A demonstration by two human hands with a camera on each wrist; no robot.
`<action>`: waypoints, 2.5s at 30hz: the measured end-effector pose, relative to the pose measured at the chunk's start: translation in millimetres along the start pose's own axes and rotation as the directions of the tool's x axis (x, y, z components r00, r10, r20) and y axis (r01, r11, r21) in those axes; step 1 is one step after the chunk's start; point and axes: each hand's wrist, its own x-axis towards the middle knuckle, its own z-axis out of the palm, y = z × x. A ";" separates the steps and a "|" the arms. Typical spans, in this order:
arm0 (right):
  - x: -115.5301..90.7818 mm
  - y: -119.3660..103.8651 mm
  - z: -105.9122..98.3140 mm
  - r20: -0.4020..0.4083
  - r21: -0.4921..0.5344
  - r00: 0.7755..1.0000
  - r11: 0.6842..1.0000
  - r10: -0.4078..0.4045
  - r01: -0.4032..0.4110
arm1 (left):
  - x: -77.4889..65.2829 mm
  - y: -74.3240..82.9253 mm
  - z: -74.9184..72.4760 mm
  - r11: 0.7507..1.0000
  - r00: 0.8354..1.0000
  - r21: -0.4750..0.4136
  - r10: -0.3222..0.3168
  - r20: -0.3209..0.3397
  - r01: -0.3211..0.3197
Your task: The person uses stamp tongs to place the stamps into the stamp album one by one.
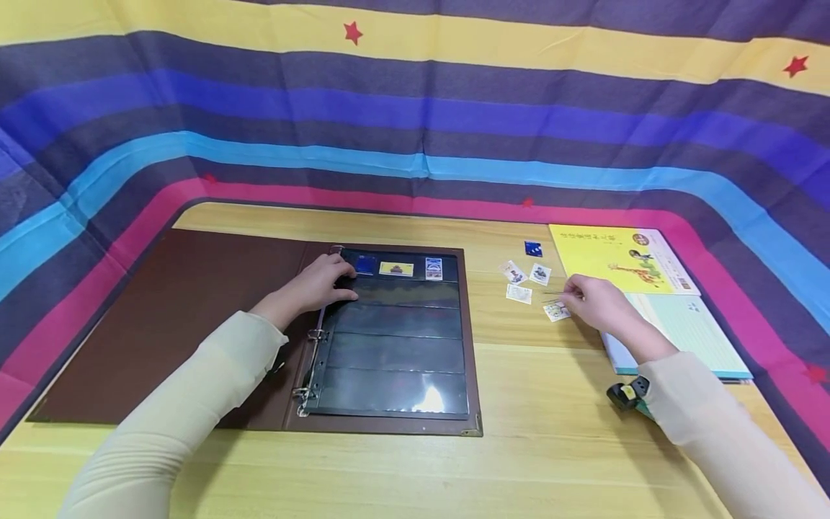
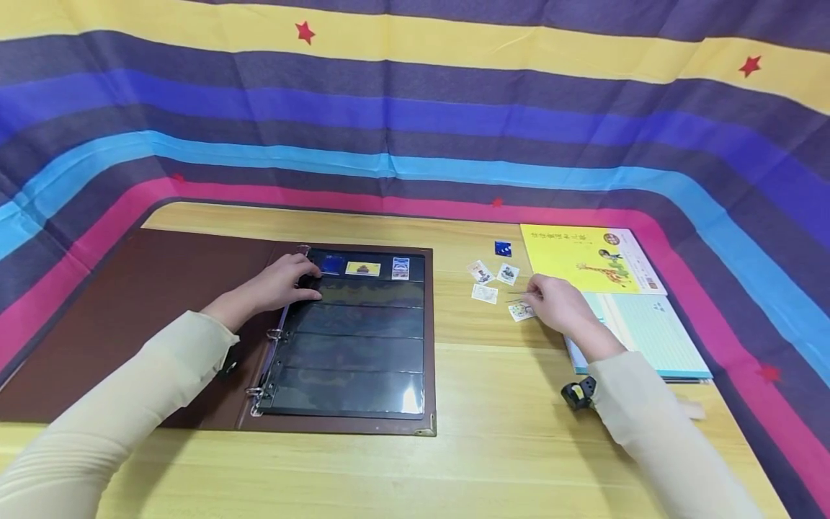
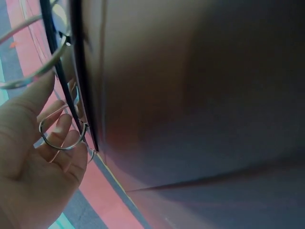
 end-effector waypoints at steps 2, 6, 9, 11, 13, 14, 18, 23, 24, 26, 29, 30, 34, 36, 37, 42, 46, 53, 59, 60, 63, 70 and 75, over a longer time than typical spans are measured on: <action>-4.3 6.6 -0.4 0.008 -0.024 1.000 0.999 0.023 -0.023 | 0.0 -0.7 0.3 1.000 1.000 -0.002 0.001 0.000 -0.001; -11.2 16.7 -3.2 0.028 -0.058 0.998 0.997 0.061 -0.059 | 0.6 -2.1 0.6 1.000 1.000 -0.009 0.000 0.009 0.000; -15.0 21.7 -5.6 0.059 -0.068 0.995 0.995 0.080 -0.076 | 1.8 -2.6 -0.1 1.000 1.000 -0.019 -0.004 0.022 0.005; -17.6 22.7 -7.6 0.086 -0.070 0.993 0.994 0.085 -0.079 | 2.9 -2.5 -0.9 1.000 1.000 -0.023 -0.006 0.030 0.007; -20.2 22.9 -9.5 0.112 -0.069 0.990 0.995 0.083 -0.076 | 3.9 -2.6 -1.6 1.000 0.999 -0.023 -0.005 0.039 0.006; -21.7 22.5 -10.5 0.122 -0.070 0.989 0.995 0.077 -0.069 | 4.4 -2.6 -1.8 1.000 0.999 -0.023 -0.005 0.044 0.006; -28.3 18.1 -15.4 0.164 -0.063 0.985 0.997 0.058 -0.049 | 6.3 -3.0 -1.9 1.000 0.998 -0.020 -0.006 0.055 0.007; -34.2 12.5 -19.1 0.246 -0.029 0.968 0.999 0.040 -0.034 | 7.7 -3.4 -1.8 1.000 0.998 -0.019 -0.010 0.059 0.012; -34.7 11.7 -19.0 0.263 -0.013 0.964 1.000 0.027 -0.025 | 7.9 -3.8 -1.9 1.000 0.998 -0.020 -0.008 0.060 0.009; -35.1 10.5 -18.1 0.285 0.025 0.958 1.000 -0.001 -0.006 | 8.2 -4.3 -1.8 1.000 0.998 -0.023 -0.014 0.062 0.015; -35.3 10.7 -16.2 0.301 0.050 0.953 0.999 -0.030 0.016 | 9.1 -5.1 -1.2 0.999 0.998 -0.039 -0.015 0.068 0.018; -35.5 11.2 -15.5 0.299 0.048 0.954 0.999 -0.028 0.014 | 9.4 -5.5 -1.0 0.999 0.998 -0.044 -0.012 0.069 0.015; -36.1 12.5 -12.9 0.303 0.045 0.953 0.999 -0.029 0.016 | 10.4 -6.6 0.1 0.998 0.997 -0.055 -0.018 0.078 0.023; -35.5 11.9 -11.0 0.300 0.074 0.952 0.997 -0.054 0.033 | 10.7 -7.1 0.2 0.998 0.996 -0.057 -0.026 0.081 0.031; -35.0 11.6 -9.9 0.289 0.097 0.955 0.994 -0.071 0.044 | 11.0 -7.3 0.2 0.998 0.996 -0.057 -0.027 0.082 0.032; -27.2 11.3 -4.0 0.159 0.123 0.981 0.988 -0.115 0.096 | 11.5 -8.2 -0.3 0.997 0.997 -0.069 -0.025 0.078 0.031; -19.6 13.8 0.4 0.100 0.064 0.986 0.990 -0.132 0.126 | 11.3 -8.4 -0.2 0.997 0.996 -0.068 -0.033 0.083 0.039; -13.6 16.2 5.3 0.107 -0.024 0.985 0.990 -0.139 0.142 | 11.5 -7.2 -0.6 0.997 0.996 -0.070 -0.037 0.080 0.042; -13.4 13.3 6.4 0.090 -0.104 0.990 0.988 -0.106 0.115 | 11.8 -7.6 -0.6 0.997 0.997 -0.071 -0.034 0.073 0.039; -13.5 12.9 6.4 0.083 -0.107 0.991 0.988 -0.103 0.112 | 12.0 -7.7 -0.4 0.997 0.997 -0.072 -0.032 0.072 0.038; -13.1 10.0 4.5 0.052 -0.086 0.994 0.991 -0.097 0.101 | 12.3 -8.1 0.1 0.997 0.997 -0.076 -0.028 0.071 0.033; 2.1 -17.4 -8.4 -0.062 0.015 0.982 0.984 -0.178 0.179 | 13.1 -10.2 -0.1 0.996 0.996 -0.090 -0.023 0.082 0.030; 23.8 -57.1 -9.1 -0.083 0.116 0.974 0.968 -0.212 0.221 | 16.4 -13.0 -0.6 0.988 0.997 -0.151 -0.007 0.082 0.020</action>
